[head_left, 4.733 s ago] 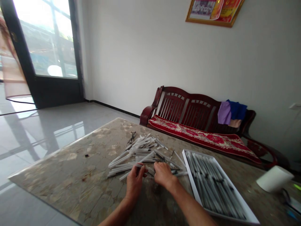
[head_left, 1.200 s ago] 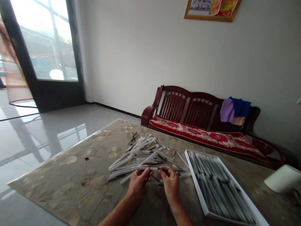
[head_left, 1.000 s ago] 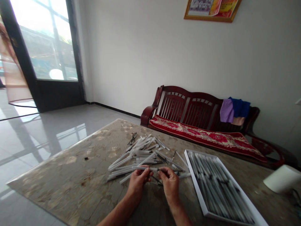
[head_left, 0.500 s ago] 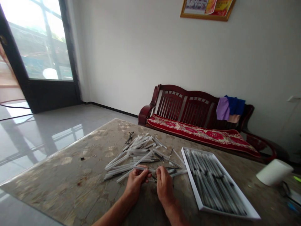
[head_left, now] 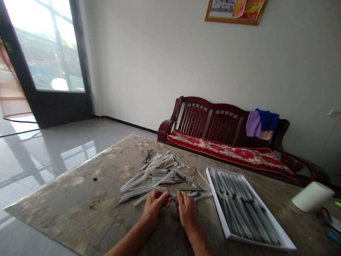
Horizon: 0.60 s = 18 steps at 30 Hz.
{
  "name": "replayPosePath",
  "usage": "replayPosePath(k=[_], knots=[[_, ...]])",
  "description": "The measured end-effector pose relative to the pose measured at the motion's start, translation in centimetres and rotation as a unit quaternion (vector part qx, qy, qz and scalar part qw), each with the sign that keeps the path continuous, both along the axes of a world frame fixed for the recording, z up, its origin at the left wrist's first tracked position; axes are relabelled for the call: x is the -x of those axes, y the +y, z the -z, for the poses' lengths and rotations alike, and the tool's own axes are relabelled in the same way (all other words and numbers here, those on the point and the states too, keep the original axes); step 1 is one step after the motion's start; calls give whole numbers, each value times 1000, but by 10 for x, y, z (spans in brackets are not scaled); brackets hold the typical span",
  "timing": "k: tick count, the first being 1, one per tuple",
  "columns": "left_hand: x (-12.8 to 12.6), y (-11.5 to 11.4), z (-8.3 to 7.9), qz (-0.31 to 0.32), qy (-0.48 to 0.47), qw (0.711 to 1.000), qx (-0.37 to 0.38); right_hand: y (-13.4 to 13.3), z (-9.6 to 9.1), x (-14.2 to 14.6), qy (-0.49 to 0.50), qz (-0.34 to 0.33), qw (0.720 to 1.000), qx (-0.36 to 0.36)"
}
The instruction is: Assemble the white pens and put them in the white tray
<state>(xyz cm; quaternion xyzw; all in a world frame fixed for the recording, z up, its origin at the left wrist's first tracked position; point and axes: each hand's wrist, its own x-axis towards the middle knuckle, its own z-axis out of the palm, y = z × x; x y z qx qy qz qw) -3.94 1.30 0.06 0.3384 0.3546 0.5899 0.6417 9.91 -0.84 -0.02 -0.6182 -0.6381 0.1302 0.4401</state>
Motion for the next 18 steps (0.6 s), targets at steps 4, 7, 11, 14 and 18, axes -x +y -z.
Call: replayPosePath(k=[4,7,11,14,18], knots=[[0,1,1,5,0,1000,-8,-1,-2,-2,12,-36,999,-10],[0,0,1,12,7,1000,-15,-1,-1,-2,-4,-10,1000,-17],[-1,0,1,4,14,1000,-15,1,3,-3,-11,-2,1000,-7],[-1,0,0,0,12,1000,-13,1,4,-4,6,-32,999,-10],[-1,0,0,9,14,1000,-22,3,7,-4,-3,-8,1000,-8]])
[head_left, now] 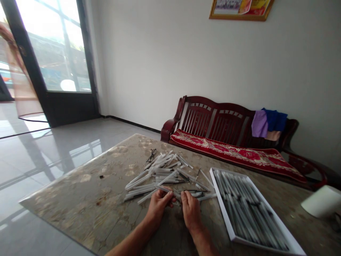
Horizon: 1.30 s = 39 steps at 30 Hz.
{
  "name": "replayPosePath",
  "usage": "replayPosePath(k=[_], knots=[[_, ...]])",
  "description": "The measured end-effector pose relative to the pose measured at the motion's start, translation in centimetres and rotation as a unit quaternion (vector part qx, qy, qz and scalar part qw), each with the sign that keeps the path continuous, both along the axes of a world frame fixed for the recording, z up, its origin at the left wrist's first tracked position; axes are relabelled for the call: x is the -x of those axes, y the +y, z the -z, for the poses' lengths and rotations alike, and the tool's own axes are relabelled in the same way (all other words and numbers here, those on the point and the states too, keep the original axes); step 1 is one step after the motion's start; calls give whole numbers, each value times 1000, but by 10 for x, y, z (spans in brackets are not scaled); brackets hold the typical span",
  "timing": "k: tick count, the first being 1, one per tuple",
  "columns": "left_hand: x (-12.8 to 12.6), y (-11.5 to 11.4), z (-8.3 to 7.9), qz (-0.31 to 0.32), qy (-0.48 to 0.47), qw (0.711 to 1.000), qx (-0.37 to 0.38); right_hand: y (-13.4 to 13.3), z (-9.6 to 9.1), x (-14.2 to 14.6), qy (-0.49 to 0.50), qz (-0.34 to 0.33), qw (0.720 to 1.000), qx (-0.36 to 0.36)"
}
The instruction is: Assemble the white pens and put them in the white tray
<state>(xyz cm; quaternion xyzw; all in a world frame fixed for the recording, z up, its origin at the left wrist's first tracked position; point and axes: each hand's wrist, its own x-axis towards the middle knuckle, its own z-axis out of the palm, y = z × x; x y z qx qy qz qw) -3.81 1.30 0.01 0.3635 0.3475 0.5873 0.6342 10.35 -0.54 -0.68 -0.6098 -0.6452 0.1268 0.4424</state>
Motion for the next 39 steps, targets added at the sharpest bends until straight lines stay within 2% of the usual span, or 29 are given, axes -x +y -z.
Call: replayPosePath(k=[2,6,11,17,22,27,32,35,37,39], knots=[[0,1,1,-3,-2,1000,2,0,0,0,-1,3,1000,11],[0,2,4,-8,-11,1000,11,-3,-3,0,8,-38,999,5],[-1,1,4,0,-8,1000,5,-4,-4,1,24,-12,999,17],[0,0,2,-3,-9,1000,18,-4,-4,3,23,-41,999,5],[0,-2,1,-1,7,1000,8,-4,-5,4,92,-36,994,50],[0,-2,1,2,1,1000,5,-4,-7,7,70,-50,996,22],[-1,-1,5,16,52,998,-17,2,-1,7,137,-26,989,57],[-2,-1,7,-6,153,987,-49,3,-9,-4,63,50,997,10],[-1,-3,6,-68,212,970,-94,-1,-21,-11,-25,81,996,-31],[1,-5,4,-131,254,947,-146,-7,-36,-13,-106,69,991,-54]])
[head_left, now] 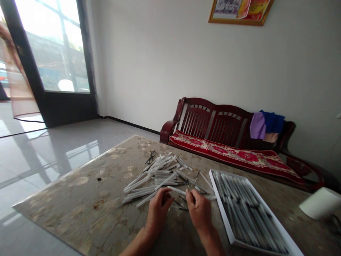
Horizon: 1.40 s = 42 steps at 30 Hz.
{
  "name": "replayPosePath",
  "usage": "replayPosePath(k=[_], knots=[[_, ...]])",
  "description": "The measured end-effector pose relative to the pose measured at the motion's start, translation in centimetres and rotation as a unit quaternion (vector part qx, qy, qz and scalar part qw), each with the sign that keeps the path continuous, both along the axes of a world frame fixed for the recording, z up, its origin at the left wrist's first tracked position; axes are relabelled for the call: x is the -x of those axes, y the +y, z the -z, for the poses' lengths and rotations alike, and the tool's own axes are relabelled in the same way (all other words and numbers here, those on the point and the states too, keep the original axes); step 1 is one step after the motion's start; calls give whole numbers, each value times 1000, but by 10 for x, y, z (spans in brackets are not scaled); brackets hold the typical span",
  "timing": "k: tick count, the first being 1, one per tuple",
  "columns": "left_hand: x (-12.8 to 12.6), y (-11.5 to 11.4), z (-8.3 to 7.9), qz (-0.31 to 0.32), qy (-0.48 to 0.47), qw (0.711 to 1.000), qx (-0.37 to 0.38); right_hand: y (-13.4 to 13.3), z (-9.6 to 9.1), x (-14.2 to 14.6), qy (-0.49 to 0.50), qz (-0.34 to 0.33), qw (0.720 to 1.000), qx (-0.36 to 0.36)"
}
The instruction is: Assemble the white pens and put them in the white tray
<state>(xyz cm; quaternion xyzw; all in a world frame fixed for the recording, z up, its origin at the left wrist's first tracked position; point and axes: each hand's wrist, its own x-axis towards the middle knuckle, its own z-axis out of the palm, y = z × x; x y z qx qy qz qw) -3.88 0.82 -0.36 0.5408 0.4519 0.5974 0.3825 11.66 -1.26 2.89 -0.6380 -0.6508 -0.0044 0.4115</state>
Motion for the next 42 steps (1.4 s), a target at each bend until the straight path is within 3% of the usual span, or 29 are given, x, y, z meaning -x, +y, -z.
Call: replayPosePath(k=[4,8,11,13,16,22,26,32,37,42], knots=[[3,-2,-6,8,68,996,-63,-15,-27,13,-89,-82,993,2],[4,-1,-5,-9,58,996,-61,-2,-39,14,0,-169,981,91],[5,1,-3,-42,23,998,-33,37,-31,0,41,-114,986,116],[4,3,-1,-42,-8,999,5,67,-20,-8,-25,-62,990,126],[3,5,2,-38,-46,997,57,97,-4,-9,-95,-54,983,146],[4,3,2,-24,-57,994,96,95,6,3,-152,-110,970,156],[4,3,-1,-31,-60,991,112,91,7,-6,-174,-123,964,159],[1,6,4,-20,-75,989,124,132,3,-32,-198,-6,969,147],[0,9,8,-21,-101,983,154,163,2,-30,-234,-54,959,149],[1,11,3,-34,-123,981,147,162,-1,-23,-249,-84,954,145]])
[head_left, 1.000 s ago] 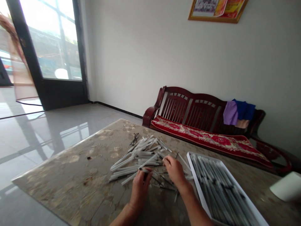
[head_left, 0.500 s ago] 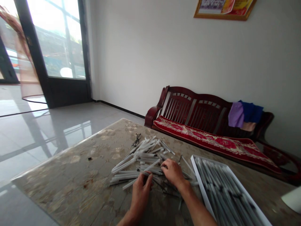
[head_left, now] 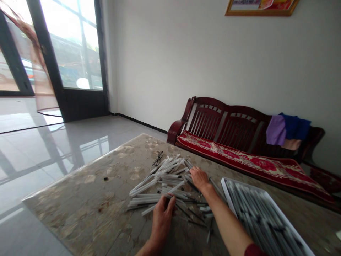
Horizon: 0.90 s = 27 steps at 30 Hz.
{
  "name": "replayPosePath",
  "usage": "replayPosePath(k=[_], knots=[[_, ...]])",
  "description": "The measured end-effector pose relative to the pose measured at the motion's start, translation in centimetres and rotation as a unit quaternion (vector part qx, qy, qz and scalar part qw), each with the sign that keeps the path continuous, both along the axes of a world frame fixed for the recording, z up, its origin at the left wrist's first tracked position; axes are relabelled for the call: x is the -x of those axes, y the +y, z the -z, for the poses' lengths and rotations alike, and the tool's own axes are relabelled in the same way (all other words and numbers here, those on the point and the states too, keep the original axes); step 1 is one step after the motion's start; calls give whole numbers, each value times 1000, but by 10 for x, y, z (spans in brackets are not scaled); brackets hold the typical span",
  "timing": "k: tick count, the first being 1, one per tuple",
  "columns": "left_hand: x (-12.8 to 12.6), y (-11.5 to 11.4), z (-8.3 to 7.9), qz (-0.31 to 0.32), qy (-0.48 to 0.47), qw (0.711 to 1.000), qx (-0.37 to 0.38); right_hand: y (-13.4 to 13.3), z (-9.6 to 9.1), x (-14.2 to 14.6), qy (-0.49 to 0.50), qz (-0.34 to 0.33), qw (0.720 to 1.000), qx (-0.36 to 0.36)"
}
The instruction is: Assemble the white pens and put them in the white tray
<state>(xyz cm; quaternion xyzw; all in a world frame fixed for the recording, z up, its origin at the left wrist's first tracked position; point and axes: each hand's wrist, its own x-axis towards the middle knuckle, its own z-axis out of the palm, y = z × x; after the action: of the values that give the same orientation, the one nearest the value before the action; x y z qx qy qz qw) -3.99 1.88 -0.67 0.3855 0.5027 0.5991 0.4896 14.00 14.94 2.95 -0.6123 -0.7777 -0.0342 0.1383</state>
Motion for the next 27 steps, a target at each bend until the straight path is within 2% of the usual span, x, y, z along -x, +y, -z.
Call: replayPosePath(k=[4,6,7,8,10,12,14,16,19,21,27], knots=[[1,1,-6,-4,-40,999,-24,-19,-4,-2,19,18,999,-22],[2,1,-9,1,-83,996,-18,-37,-4,-2,104,30,993,-45],[2,2,-10,1,-106,994,-10,-47,-3,-2,184,31,981,-50],[2,2,-10,1,-128,992,-2,-59,-2,0,283,30,958,-45],[2,2,-11,0,-162,987,10,-85,2,4,481,26,876,-11],[3,2,-12,6,-180,983,14,-109,5,10,599,33,800,21],[4,1,-12,16,-191,981,13,-127,6,16,654,44,754,29],[4,0,-13,24,-194,981,13,-138,5,22,682,53,729,30],[5,-2,-16,39,-187,981,16,-143,3,28,707,57,704,33],[5,-4,-17,51,-184,982,16,-143,3,31,712,52,700,35],[3,-4,-16,86,-185,979,7,-144,6,32,692,25,721,39]])
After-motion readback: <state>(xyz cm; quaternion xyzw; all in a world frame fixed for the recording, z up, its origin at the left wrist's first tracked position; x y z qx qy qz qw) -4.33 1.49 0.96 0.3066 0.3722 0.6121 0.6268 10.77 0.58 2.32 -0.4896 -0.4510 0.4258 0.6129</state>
